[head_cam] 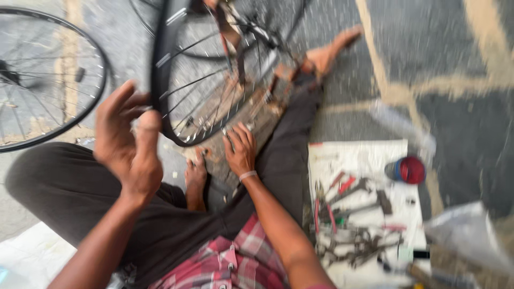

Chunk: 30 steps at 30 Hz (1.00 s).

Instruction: The person sits on the floor and uses a wrench to tighten the spokes of a bicycle wheel mounted on a wooden stand. They rotate the wheel to access different sections and continue tightening the spokes.

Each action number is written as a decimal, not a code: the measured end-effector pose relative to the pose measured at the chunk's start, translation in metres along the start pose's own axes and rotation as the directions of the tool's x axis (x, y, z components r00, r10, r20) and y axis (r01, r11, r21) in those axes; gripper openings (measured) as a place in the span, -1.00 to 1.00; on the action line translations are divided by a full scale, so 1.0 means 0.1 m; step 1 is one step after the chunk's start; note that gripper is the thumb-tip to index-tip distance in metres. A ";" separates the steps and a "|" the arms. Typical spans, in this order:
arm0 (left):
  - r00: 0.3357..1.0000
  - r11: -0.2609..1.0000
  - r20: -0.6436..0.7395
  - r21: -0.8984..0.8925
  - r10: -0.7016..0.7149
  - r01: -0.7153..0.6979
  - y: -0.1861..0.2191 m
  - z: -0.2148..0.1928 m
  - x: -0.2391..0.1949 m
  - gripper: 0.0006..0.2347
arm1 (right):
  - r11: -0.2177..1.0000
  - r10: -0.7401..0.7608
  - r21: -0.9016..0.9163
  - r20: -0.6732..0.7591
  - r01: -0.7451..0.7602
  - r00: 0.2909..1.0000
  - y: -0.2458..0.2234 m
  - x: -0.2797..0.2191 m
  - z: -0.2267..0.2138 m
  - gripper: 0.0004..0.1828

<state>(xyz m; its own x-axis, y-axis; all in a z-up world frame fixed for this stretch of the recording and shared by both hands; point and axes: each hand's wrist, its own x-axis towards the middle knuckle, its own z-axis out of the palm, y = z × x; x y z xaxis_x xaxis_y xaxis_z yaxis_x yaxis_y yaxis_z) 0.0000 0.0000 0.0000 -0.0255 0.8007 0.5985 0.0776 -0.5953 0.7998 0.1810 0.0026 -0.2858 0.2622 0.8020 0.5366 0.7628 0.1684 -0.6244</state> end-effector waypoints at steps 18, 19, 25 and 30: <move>0.986 0.988 0.159 -0.155 0.045 -0.020 -0.02 -0.01 0.52 -0.42 | 0.711 0.009 0.689 -0.211 0.142 0.977 -1.65 1.46 -1.30 -0.54; 0.986 0.977 0.163 -0.213 0.018 0.017 -0.01 -0.03 0.50 -0.38 | 0.730 -0.048 0.662 -0.197 0.169 0.979 -1.73 1.53 -1.34 -0.57; 0.966 0.909 0.172 -0.337 -0.195 0.244 -0.04 -0.02 0.45 -0.41 | 0.730 -0.209 0.661 -0.027 0.175 0.977 -1.82 1.65 -1.31 -0.70; 0.974 0.918 0.174 -0.345 -0.144 0.197 -0.12 -0.02 0.43 -0.51 | 0.595 -0.348 0.797 0.137 0.105 0.928 -1.89 1.76 -1.44 -0.50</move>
<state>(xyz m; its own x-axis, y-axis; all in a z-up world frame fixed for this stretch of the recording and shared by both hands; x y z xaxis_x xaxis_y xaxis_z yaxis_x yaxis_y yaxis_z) -0.0036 0.0409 0.0162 0.1372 0.8775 0.4595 -0.2773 -0.4113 0.8683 0.1686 0.0292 0.0085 -0.1028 0.7639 0.6371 0.0103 0.6413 -0.7672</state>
